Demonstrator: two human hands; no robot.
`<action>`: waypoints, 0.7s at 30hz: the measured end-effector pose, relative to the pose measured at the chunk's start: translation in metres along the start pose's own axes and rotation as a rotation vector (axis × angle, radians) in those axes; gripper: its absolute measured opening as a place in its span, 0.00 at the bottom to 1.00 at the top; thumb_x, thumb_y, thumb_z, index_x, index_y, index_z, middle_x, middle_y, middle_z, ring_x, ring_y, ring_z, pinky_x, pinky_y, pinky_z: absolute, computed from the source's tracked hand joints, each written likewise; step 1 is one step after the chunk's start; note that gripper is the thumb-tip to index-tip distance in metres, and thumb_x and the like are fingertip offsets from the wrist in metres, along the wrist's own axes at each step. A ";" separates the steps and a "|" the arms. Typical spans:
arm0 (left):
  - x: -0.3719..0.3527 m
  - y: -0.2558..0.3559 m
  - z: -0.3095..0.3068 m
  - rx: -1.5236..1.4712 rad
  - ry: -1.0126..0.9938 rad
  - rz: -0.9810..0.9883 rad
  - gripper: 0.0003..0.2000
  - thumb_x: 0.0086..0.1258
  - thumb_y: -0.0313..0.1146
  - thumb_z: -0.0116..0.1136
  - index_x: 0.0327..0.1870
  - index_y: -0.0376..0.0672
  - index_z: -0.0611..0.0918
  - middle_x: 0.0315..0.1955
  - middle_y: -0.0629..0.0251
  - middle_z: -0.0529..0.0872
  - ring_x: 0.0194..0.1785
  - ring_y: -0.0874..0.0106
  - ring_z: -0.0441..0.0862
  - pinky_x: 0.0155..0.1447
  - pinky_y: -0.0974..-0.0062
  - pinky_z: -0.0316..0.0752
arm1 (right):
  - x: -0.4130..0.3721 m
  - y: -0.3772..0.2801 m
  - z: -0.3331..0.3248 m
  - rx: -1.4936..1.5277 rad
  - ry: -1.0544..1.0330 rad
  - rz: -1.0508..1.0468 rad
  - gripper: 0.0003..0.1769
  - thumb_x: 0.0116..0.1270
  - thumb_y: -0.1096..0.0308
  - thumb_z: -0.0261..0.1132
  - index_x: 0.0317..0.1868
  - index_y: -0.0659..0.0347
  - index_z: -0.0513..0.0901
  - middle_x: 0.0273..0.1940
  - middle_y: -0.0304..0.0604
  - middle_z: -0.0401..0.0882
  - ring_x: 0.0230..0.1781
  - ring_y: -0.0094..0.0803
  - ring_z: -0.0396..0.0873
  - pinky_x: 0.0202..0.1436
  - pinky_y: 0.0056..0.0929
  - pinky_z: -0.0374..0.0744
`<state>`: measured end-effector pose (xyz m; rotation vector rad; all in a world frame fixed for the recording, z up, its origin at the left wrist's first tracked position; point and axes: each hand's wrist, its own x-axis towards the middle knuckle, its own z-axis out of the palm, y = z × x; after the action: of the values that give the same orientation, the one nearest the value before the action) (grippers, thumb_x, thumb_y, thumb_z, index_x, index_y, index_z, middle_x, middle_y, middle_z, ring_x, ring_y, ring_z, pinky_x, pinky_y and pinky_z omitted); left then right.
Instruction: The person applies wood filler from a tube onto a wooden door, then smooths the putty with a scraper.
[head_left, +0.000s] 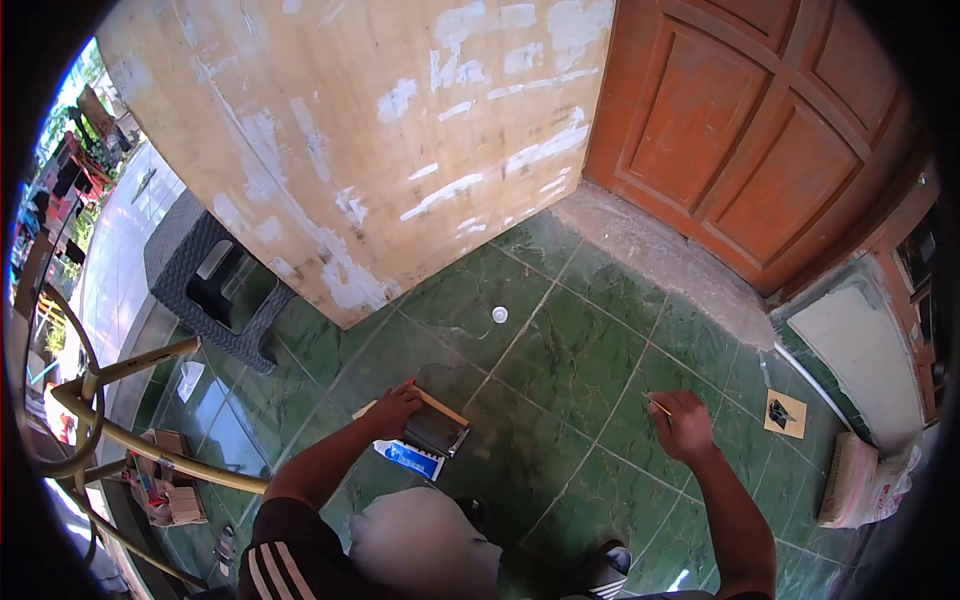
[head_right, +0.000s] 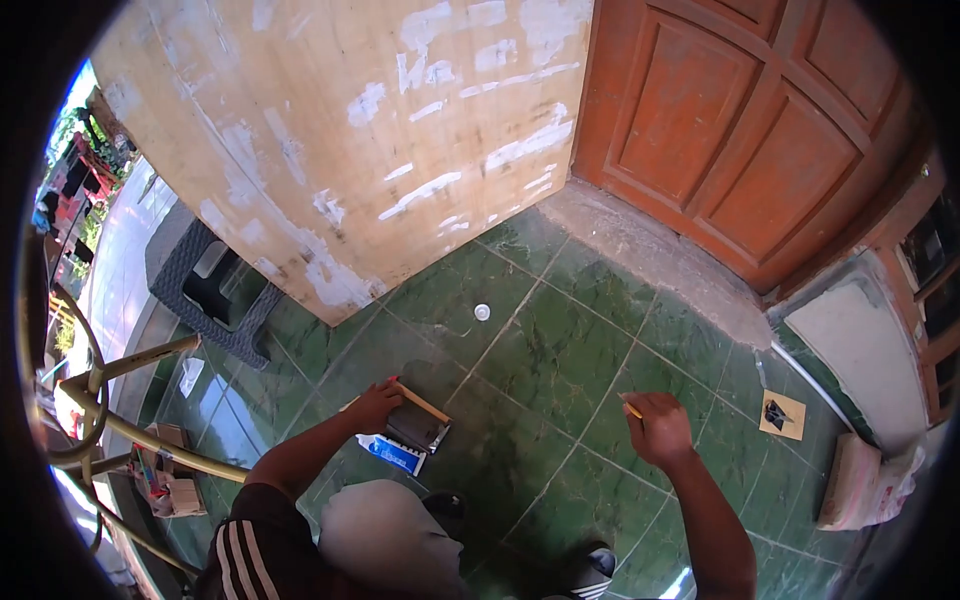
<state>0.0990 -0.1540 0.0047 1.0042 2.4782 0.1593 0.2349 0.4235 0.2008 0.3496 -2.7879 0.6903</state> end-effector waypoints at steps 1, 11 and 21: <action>-0.009 0.012 -0.018 0.055 -0.069 -0.017 0.32 0.53 0.34 0.75 0.63 0.46 0.79 0.70 0.53 0.75 0.81 0.46 0.61 0.78 0.25 0.56 | -0.006 0.007 -0.006 -0.006 0.022 0.012 0.08 0.68 0.72 0.68 0.47 0.63 0.87 0.41 0.52 0.89 0.41 0.51 0.86 0.47 0.47 0.82; 0.218 0.060 -0.068 -0.046 0.225 0.030 0.39 0.72 0.58 0.63 0.78 0.43 0.70 0.81 0.50 0.60 0.85 0.46 0.53 0.80 0.46 0.63 | -0.061 0.042 -0.026 -0.082 0.053 0.169 0.08 0.69 0.70 0.68 0.46 0.61 0.88 0.41 0.51 0.90 0.41 0.52 0.87 0.48 0.48 0.83; 0.145 0.096 0.001 0.056 0.289 -0.112 0.39 0.76 0.55 0.58 0.79 0.36 0.67 0.84 0.43 0.48 0.85 0.36 0.45 0.80 0.38 0.57 | -0.076 0.053 -0.020 -0.088 -0.044 0.225 0.08 0.68 0.68 0.68 0.45 0.58 0.88 0.39 0.50 0.89 0.40 0.52 0.87 0.47 0.50 0.84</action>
<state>0.0693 0.0148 -0.0234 0.9158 2.8079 0.2137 0.2944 0.4921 0.1734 0.0347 -2.9168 0.6110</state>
